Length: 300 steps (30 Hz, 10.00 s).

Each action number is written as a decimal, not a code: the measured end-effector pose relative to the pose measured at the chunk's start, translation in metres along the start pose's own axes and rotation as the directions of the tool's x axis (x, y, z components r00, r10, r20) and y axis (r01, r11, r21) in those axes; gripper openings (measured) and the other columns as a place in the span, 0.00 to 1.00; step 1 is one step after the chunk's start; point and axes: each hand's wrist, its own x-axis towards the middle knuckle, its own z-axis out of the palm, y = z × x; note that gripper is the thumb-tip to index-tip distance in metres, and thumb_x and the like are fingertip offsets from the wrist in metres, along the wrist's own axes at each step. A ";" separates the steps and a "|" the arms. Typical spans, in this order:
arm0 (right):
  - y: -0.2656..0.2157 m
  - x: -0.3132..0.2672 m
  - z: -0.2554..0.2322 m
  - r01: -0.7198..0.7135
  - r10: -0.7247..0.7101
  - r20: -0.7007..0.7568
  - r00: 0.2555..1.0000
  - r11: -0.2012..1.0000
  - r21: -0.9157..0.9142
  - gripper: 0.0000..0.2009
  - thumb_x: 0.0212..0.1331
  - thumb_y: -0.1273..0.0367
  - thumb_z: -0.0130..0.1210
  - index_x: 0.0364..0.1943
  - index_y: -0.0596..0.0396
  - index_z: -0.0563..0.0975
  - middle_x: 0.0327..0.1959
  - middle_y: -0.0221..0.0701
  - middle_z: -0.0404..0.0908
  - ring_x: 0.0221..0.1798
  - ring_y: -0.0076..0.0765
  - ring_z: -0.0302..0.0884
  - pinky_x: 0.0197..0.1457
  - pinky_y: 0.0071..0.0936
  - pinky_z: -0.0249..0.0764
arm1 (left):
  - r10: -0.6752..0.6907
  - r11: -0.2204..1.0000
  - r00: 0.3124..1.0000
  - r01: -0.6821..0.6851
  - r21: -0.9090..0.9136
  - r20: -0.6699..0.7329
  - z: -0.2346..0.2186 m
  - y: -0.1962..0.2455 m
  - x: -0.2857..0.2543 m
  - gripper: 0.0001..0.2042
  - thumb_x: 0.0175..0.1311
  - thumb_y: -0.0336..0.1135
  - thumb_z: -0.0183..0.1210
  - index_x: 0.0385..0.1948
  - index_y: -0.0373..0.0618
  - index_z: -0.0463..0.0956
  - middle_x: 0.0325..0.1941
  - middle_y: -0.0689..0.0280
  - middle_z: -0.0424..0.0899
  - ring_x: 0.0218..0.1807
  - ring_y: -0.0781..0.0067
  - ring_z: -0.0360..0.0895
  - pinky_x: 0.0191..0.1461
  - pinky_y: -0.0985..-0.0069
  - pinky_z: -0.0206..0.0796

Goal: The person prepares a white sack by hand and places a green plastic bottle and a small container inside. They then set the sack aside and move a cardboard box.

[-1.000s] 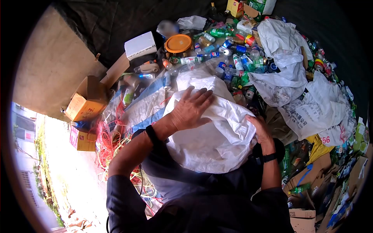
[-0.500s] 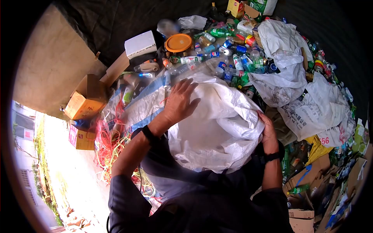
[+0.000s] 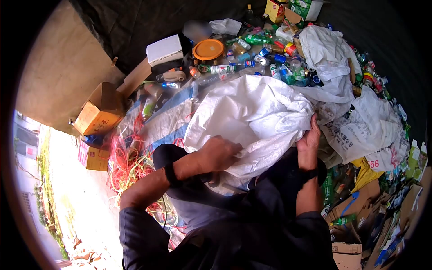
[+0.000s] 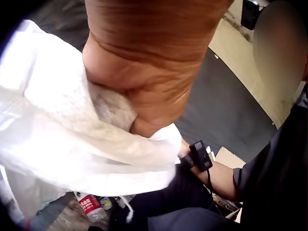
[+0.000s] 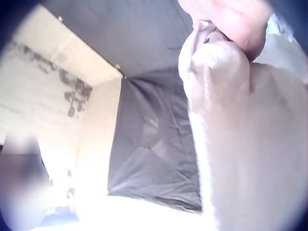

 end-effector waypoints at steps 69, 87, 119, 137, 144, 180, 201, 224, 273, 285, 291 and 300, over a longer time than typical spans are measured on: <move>0.002 -0.038 0.021 0.300 -0.192 0.257 0.947 0.251 -0.920 0.32 0.63 0.63 0.61 0.66 0.64 0.63 0.61 0.40 0.73 0.58 0.36 0.73 0.62 0.30 0.69 | -0.402 0.382 0.811 -0.274 -0.883 -0.426 0.028 0.002 0.037 0.09 0.62 0.21 0.55 0.42 0.38 0.81 0.36 0.66 0.86 0.33 0.79 0.80 0.38 0.77 0.73; -0.059 0.024 -0.127 -0.042 -0.133 -0.362 0.922 0.898 -0.438 0.22 0.53 0.64 0.52 0.53 0.58 0.75 0.51 0.40 0.80 0.53 0.50 0.78 0.59 0.49 0.73 | -0.720 0.447 0.593 -0.003 -0.895 -0.362 -0.015 -0.135 -0.023 0.14 0.61 0.29 0.50 0.47 0.34 0.75 0.40 0.62 0.82 0.36 0.74 0.79 0.40 0.78 0.72; -0.061 0.049 -0.097 -0.086 0.173 -0.047 0.984 0.230 -0.969 0.18 0.56 0.65 0.63 0.48 0.60 0.80 0.45 0.37 0.84 0.48 0.37 0.82 0.55 0.33 0.75 | 0.235 0.807 0.899 -0.392 -0.442 -0.370 0.034 -0.102 0.055 0.19 0.49 0.26 0.63 0.47 0.42 0.79 0.47 0.53 0.85 0.51 0.43 0.80 0.57 0.56 0.70; 0.004 0.034 -0.027 -0.019 0.400 0.098 0.911 0.278 -0.960 0.15 0.65 0.62 0.59 0.41 0.63 0.82 0.33 0.25 0.83 0.37 0.19 0.76 0.43 0.20 0.72 | 0.058 0.569 0.983 0.108 -0.815 0.171 0.043 -0.112 0.074 0.16 0.63 0.39 0.60 0.47 0.37 0.77 0.46 0.61 0.83 0.51 0.67 0.78 0.57 0.71 0.68; -0.005 0.063 -0.006 -0.016 0.333 0.065 0.941 0.237 -0.971 0.12 0.63 0.63 0.62 0.35 0.60 0.82 0.33 0.25 0.81 0.39 0.18 0.78 0.44 0.16 0.72 | -0.360 0.587 0.932 0.258 -0.767 0.038 0.018 -0.076 0.071 0.21 0.64 0.43 0.63 0.51 0.38 0.74 0.45 0.61 0.83 0.50 0.69 0.78 0.55 0.71 0.69; -0.014 -0.058 -0.014 0.711 0.292 0.678 0.674 -0.506 -0.488 0.18 0.48 0.66 0.67 0.41 0.63 0.77 0.44 0.43 0.78 0.53 0.47 0.74 0.69 0.43 0.64 | -0.228 0.970 0.794 0.137 -0.200 -0.564 0.014 -0.183 0.044 0.11 0.41 0.22 0.63 0.31 0.37 0.80 0.39 0.49 0.82 0.41 0.45 0.79 0.42 0.65 0.72; 0.048 -0.026 -0.018 0.293 0.234 0.192 0.953 -0.546 -0.785 0.63 0.38 0.47 0.73 0.74 0.63 0.45 0.77 0.58 0.42 0.78 0.65 0.42 0.78 0.51 0.48 | -0.658 -0.258 0.748 -0.108 -0.960 0.092 0.035 -0.145 0.077 0.11 0.59 0.29 0.53 0.42 0.38 0.77 0.38 0.63 0.81 0.37 0.69 0.80 0.42 0.71 0.74; 0.007 0.019 -0.066 0.041 -0.190 -0.111 0.976 0.652 -0.757 0.09 0.50 0.67 0.53 0.32 0.58 0.77 0.33 0.29 0.76 0.38 0.30 0.71 0.44 0.29 0.70 | -0.581 0.599 0.766 0.174 -0.782 -0.274 -0.014 -0.119 0.054 0.25 0.60 0.41 0.63 0.54 0.33 0.75 0.52 0.56 0.81 0.53 0.67 0.77 0.58 0.70 0.68; 0.085 0.026 0.025 0.046 -0.033 0.302 0.953 0.998 -0.034 0.22 0.66 0.74 0.50 0.65 0.55 0.68 0.65 0.33 0.72 0.68 0.38 0.68 0.74 0.41 0.61 | -0.662 -0.203 0.749 -0.163 -0.965 0.013 0.035 -0.024 0.041 0.42 0.65 0.62 0.56 0.71 0.42 0.52 0.73 0.52 0.60 0.70 0.50 0.63 0.64 0.50 0.64; 0.098 -0.004 0.039 -0.147 0.223 0.301 0.927 0.956 -0.255 0.26 0.72 0.53 0.48 0.66 0.53 0.66 0.64 0.35 0.73 0.67 0.39 0.69 0.70 0.43 0.63 | -0.553 0.526 0.541 -0.364 -0.769 -0.634 0.021 -0.133 0.076 0.19 0.58 0.23 0.53 0.54 0.31 0.71 0.50 0.53 0.80 0.48 0.54 0.81 0.55 0.63 0.75; 0.097 -0.032 0.054 -0.148 0.559 0.336 0.758 0.649 -0.746 0.30 0.72 0.45 0.41 0.56 0.59 0.75 0.49 0.38 0.83 0.52 0.33 0.80 0.56 0.32 0.73 | -0.526 0.723 0.544 -0.120 -0.681 -0.654 -0.076 -0.090 0.071 0.12 0.58 0.24 0.54 0.42 0.33 0.79 0.42 0.60 0.85 0.41 0.64 0.84 0.51 0.71 0.75; 0.038 -0.077 0.078 0.436 0.410 0.664 0.626 0.522 -0.733 0.16 0.66 0.74 0.57 0.56 0.64 0.75 0.43 0.35 0.85 0.42 0.25 0.81 0.48 0.22 0.77 | -0.713 0.426 0.527 -0.197 -0.883 -0.462 -0.049 -0.084 0.066 0.14 0.60 0.26 0.51 0.44 0.36 0.81 0.42 0.64 0.86 0.41 0.72 0.82 0.48 0.75 0.72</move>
